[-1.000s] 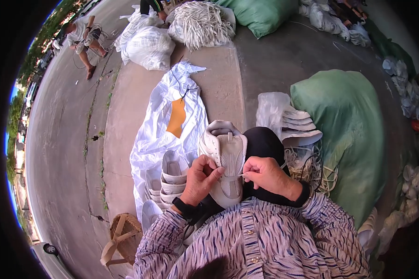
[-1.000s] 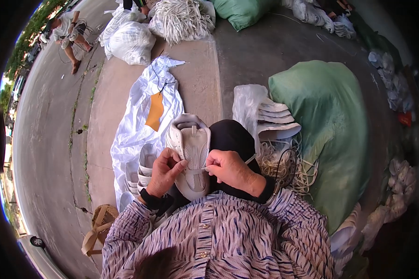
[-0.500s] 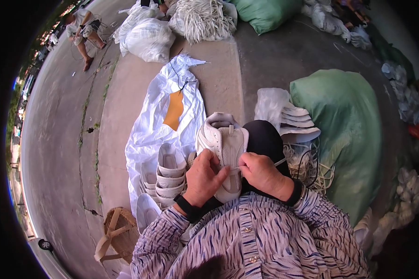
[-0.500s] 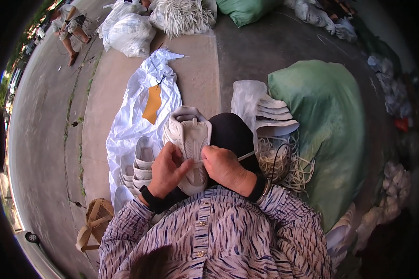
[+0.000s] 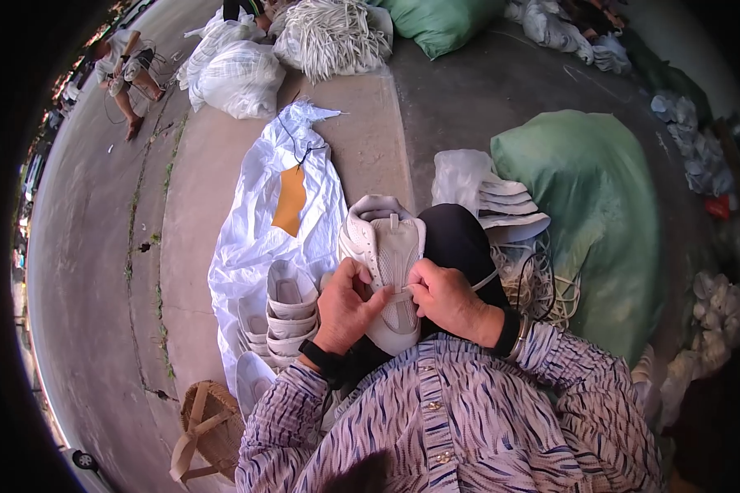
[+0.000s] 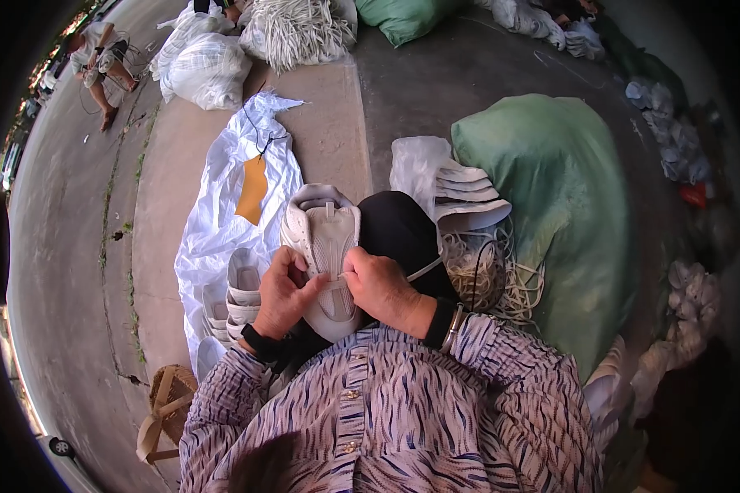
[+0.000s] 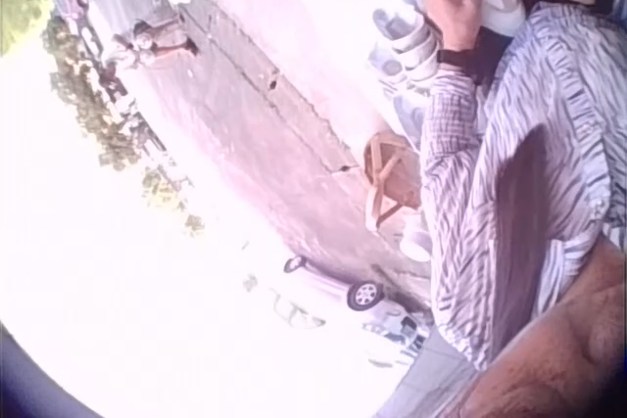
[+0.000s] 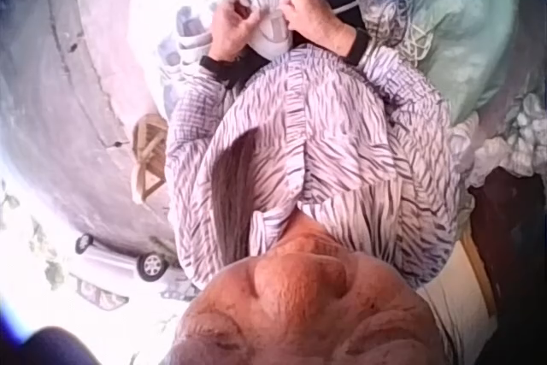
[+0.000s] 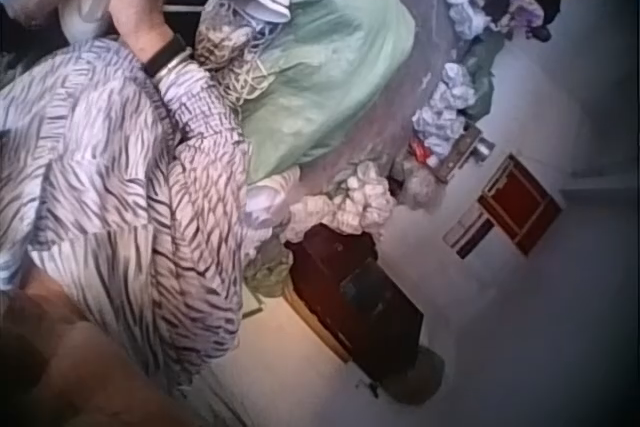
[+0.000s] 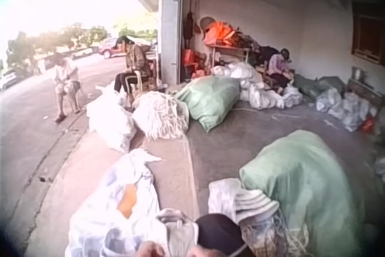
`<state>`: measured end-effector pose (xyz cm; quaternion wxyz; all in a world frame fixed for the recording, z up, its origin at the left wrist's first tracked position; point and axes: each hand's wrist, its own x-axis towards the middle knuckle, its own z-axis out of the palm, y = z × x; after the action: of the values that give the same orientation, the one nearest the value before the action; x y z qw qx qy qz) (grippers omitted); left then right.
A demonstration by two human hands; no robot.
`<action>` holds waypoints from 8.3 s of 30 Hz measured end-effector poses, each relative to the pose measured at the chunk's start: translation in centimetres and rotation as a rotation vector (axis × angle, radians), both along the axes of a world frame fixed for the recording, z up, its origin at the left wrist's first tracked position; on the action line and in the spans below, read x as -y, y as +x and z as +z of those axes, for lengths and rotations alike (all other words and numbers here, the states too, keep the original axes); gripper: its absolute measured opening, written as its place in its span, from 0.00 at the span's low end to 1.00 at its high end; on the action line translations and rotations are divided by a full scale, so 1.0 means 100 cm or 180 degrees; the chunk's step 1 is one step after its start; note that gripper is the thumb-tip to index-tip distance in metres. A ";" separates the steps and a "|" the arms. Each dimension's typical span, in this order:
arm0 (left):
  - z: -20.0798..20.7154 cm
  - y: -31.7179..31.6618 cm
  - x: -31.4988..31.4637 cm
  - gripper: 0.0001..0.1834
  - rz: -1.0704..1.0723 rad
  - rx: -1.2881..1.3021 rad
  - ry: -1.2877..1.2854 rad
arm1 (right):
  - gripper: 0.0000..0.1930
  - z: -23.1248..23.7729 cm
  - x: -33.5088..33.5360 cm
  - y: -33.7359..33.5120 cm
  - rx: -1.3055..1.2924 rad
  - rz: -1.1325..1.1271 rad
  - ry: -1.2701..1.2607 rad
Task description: Lacing a white sneaker with white laces.
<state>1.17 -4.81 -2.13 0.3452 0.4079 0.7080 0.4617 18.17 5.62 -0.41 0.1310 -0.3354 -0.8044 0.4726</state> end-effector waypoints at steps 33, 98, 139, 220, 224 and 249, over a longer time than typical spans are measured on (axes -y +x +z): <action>-0.011 -0.006 0.002 0.21 -0.0020 0.0182 0.0131 | 0.03 -0.008 0.019 0.000 -0.0516 -0.0659 -0.0743; 0.033 0.017 0.010 0.09 -0.0747 -0.2902 0.0820 | 0.07 -0.011 0.010 0.005 -0.0419 -0.0026 0.0195; 0.181 -0.329 0.562 0.17 0.6143 -0.0839 0.0793 | 0.18 0.007 -0.144 0.559 -0.3811 -0.3624 -0.1566; 0.040 0.023 -0.043 0.13 -0.1829 -0.2108 -0.0693 | 0.13 -0.006 0.009 0.017 -0.0193 -0.0549 -0.3168; 0.036 0.027 -0.039 0.11 -0.1857 -0.2268 -0.0560 | 0.15 -0.006 0.010 0.025 0.0157 -0.0544 -0.2630; 0.012 0.023 -0.054 0.09 -0.1134 -0.1523 -0.0262 | 0.14 0.026 -0.042 0.013 0.0651 0.1936 0.1273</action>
<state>3.46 0.58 -0.98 0.2604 0.6086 0.7046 0.2556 19.49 9.86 2.23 -0.0333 -0.0944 -0.9525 0.2876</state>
